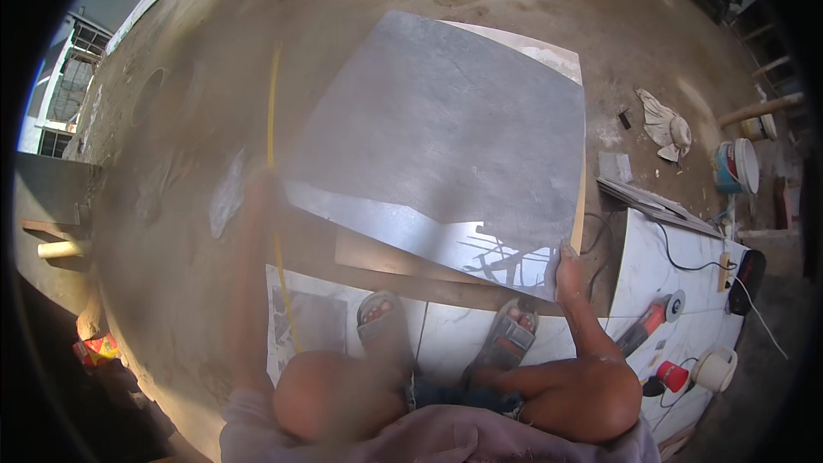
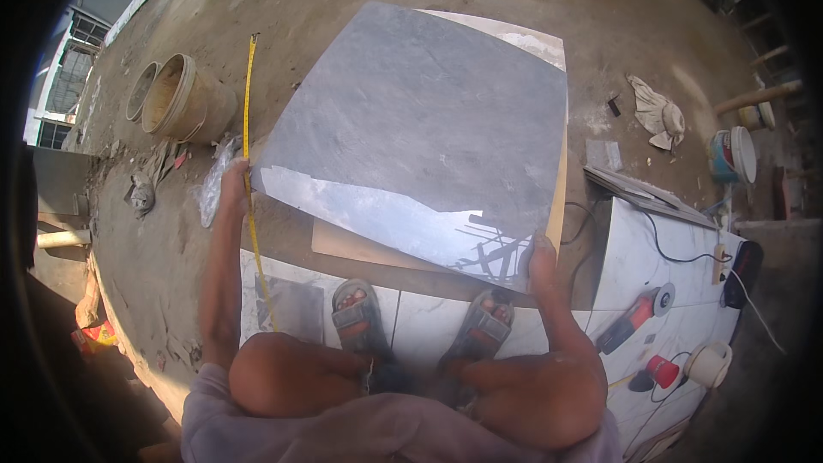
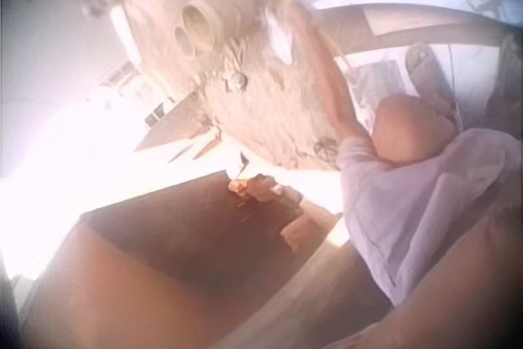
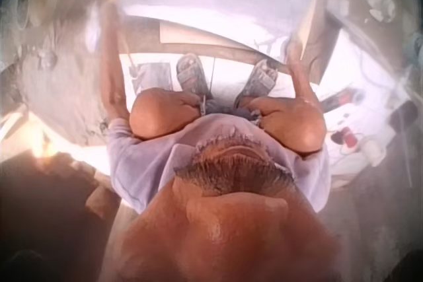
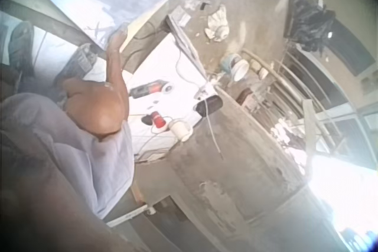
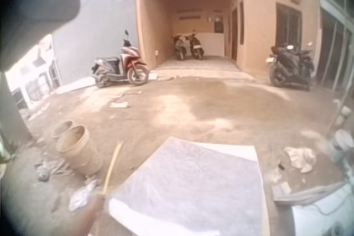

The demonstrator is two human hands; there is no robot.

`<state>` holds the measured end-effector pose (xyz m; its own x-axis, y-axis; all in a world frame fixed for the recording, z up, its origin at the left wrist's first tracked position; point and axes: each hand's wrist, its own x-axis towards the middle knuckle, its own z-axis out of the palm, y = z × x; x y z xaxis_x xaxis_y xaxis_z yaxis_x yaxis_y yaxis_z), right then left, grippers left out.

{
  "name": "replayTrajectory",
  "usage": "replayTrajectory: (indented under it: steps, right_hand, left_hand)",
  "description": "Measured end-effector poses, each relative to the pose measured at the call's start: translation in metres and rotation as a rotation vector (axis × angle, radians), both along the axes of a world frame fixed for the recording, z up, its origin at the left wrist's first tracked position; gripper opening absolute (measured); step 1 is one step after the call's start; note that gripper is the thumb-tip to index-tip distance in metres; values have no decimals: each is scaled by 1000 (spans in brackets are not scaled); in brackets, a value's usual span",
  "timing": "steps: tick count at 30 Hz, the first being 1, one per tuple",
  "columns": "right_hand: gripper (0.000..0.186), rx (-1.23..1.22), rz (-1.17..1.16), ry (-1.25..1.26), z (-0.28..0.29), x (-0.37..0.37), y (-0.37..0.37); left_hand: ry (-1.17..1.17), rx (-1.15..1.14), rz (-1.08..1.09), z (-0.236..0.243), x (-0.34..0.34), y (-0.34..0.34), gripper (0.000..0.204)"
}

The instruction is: The person measures a tile using a measuring tape, marks a line, and then cuts a smaller square out of a corner of the tile using an angle grinder.

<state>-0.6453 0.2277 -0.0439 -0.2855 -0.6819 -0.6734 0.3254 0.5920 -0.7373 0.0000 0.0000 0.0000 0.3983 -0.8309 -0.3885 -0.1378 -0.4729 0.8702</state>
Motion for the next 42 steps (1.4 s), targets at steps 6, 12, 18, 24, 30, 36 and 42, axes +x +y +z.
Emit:
replayTrajectory:
  steps: [6, 12, 18, 24, 30, 36, 42]
  right_hand:
    - [42, -24, -26, 209, -36, 43, -21]
    - [40, 5, -184, 177, -17, 62, -29]
    - [52, 131, 180, 450, -58, 50, -23]
    - [57, 323, 492, 453, -39, 25, -37]
    - [51, 338, 1144, 665, 19, 24, -81]
    - [28, -255, 1150, 1021, 22, -11, -189]
    - [33, -312, 833, 1294, -27, -69, -323]
  left_hand:
    - [-281, -50, -154, -52, 56, -66, 14]
    - [102, 7, 47, -107, 11, -72, 14]
    - [187, 168, 245, -142, 38, -64, 16]
    - [54, 164, 203, -155, 34, -58, 18]
    - [-30, 118, 196, -163, 42, -53, 21]
    - [-290, 253, 193, -127, 39, -54, 21]
    - [-264, 211, 6, -63, -21, 26, 23]
